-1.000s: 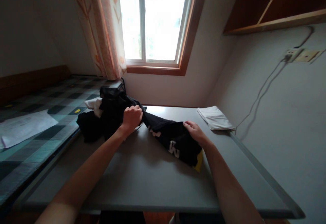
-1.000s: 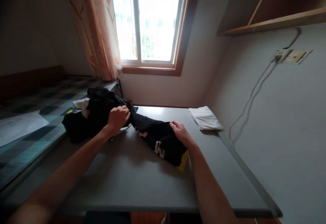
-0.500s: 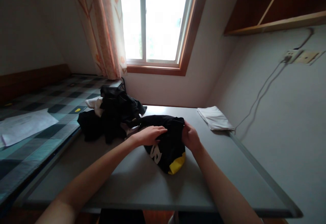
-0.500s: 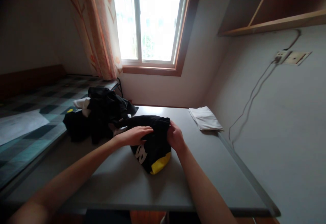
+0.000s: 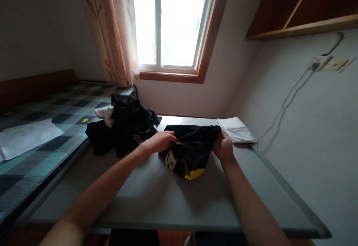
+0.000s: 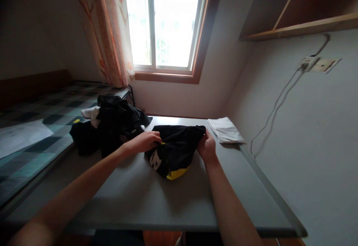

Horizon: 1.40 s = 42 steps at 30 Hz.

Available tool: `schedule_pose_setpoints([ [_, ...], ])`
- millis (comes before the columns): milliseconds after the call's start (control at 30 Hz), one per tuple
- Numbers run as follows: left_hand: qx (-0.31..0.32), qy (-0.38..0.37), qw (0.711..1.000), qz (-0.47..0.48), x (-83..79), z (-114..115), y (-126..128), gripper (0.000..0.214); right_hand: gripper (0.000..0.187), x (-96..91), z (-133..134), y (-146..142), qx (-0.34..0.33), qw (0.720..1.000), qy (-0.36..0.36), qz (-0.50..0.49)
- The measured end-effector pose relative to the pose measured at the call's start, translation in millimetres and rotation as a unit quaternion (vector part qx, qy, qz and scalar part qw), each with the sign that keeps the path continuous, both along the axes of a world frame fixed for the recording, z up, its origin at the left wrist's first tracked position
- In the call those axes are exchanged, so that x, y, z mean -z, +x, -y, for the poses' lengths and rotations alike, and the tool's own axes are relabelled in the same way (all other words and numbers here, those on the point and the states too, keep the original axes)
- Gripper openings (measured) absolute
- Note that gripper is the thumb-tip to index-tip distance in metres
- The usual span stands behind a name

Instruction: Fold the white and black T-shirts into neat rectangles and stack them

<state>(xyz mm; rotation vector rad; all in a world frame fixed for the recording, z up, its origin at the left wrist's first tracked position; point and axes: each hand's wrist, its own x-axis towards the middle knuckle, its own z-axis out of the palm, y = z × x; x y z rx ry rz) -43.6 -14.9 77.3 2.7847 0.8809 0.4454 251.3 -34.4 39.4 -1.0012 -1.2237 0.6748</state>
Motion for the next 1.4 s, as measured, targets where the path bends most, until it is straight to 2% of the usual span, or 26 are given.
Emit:
schedule_pose_setpoints([
  [67, -0.064, 0.024, 0.988, 0.135, -12.4, -11.0, -15.0, 0.02, 0.031, -2.6, -9.3, 14.5, 0.004, 0.998, -0.004, -0.065],
  [100, -0.106, 0.035, 0.97, 0.216, -18.8, -16.5, -23.0, 0.019, 0.033, -4.1, -13.7, 22.9, 0.001, 0.993, -0.006, -0.119],
  [167, -0.182, 0.028, 0.91, 0.373, -30.5, -25.5, -37.4, 0.015, 0.031, -6.9, -20.3, 39.2, -0.021, 0.952, 0.0, -0.306],
  [233, -0.221, 0.003, 0.844, 0.488, -38.9, -29.6, -46.5, 0.012, 0.031, -7.6, -23.8, 51.4, -0.029, 0.911, 0.025, -0.41],
  [300, -0.233, -0.008, 0.805, 0.546, -43.0, -28.5, -48.8, 0.014, 0.032, -5.3, -25.6, 57.0, -0.011, 0.914, 0.037, -0.404],
  [333, -0.235, -0.012, 0.8, 0.551, -43.5, -26.7, -47.9, 0.016, 0.033, -3.1, -26.3, 57.6, 0.007, 0.925, 0.034, -0.378],
  [400, -0.238, -0.023, 0.819, 0.522, -42.4, -22.5, -44.2, 0.023, 0.031, 2.6, -27.6, 56.4, 0.065, 0.95, 0.026, -0.306],
  [467, -0.233, -0.029, 0.86, 0.454, -39.8, -19.7, -40.3, 0.03, 0.03, 8.1, -28.4, 53.4, 0.144, 0.967, 0.021, -0.209],
  [533, -0.214, -0.04, 0.895, 0.389, -36.8, -19.0, -37.1, 0.035, 0.033, 11.1, -27.4, 48.0, 0.22, 0.97, 0.008, -0.104],
  [600, -0.172, -0.096, 0.917, 0.347, -33.4, -19.4, -33.1, 0.039, 0.035, 10.3, -23.4, 37.0, 0.253, 0.967, -0.012, -0.021],
  [667, -0.112, -0.189, 0.92, 0.325, -28.7, -18.9, -26.8, 0.043, 0.035, 6.7, -16.2, 18.5, 0.226, 0.973, -0.02, 0.029],
  [733, -0.057, -0.255, 0.914, 0.31, -22.4, -15.3, -17.6, 0.05, 0.034, 2.0, -6.4, -6.0, 0.143, 0.989, -0.025, 0.042],
  [800, -0.031, -0.267, 0.92, 0.284, -14.4, -7.5, -6.3, 0.064, 0.032, -2.1, 5.1, -31.3, 0.008, 0.998, -0.054, -0.017],
  [900, -0.027, -0.219, 0.958, 0.185, -0.9, 9.9, 12.1, 0.083, 0.028, -8.1, 23.1, -58.1, -0.155, 0.98, -0.086, -0.092],
  [967, -0.03, -0.171, 0.979, 0.106, 8.3, 21.2, 23.6, 0.074, 0.027, -13.1, 33.6, -64.7, -0.234, 0.961, -0.108, -0.098],
  [1067, -0.057, -0.105, 0.992, 0.044, 20.7, 32.0, 37.4, 0.028, 0.028, -22.8, 42.1, -60.9, -0.313, 0.937, -0.14, -0.061],
  [1133, -0.068, -0.08, 0.993, 0.061, 26.5, 34.3, 42.7, 0.012, 0.03, -29.5, 41.2, -52.7, -0.315, 0.939, -0.129, -0.05],
  [1233, -0.056, -0.1, 0.98, 0.164, 27.9, 32.3, 41.7, 0.009, 0.031, -36.8, 31.7, -35.8, -0.248, 0.962, -0.069, -0.094],
  [1300, -0.067, -0.123, 0.959, 0.245, 21.0, 27.9, 32.5, 0.012, 0.028, -38.0, 23.3, -23.7, -0.188, 0.972, -0.045, -0.133],
  [1400, -0.151, -0.085, 0.918, 0.358, -3.0, 15.7, 4.6, 0.021, 0.025, -34.3, 13.4, -9.6, -0.138, 0.975, -0.06, -0.165],
])
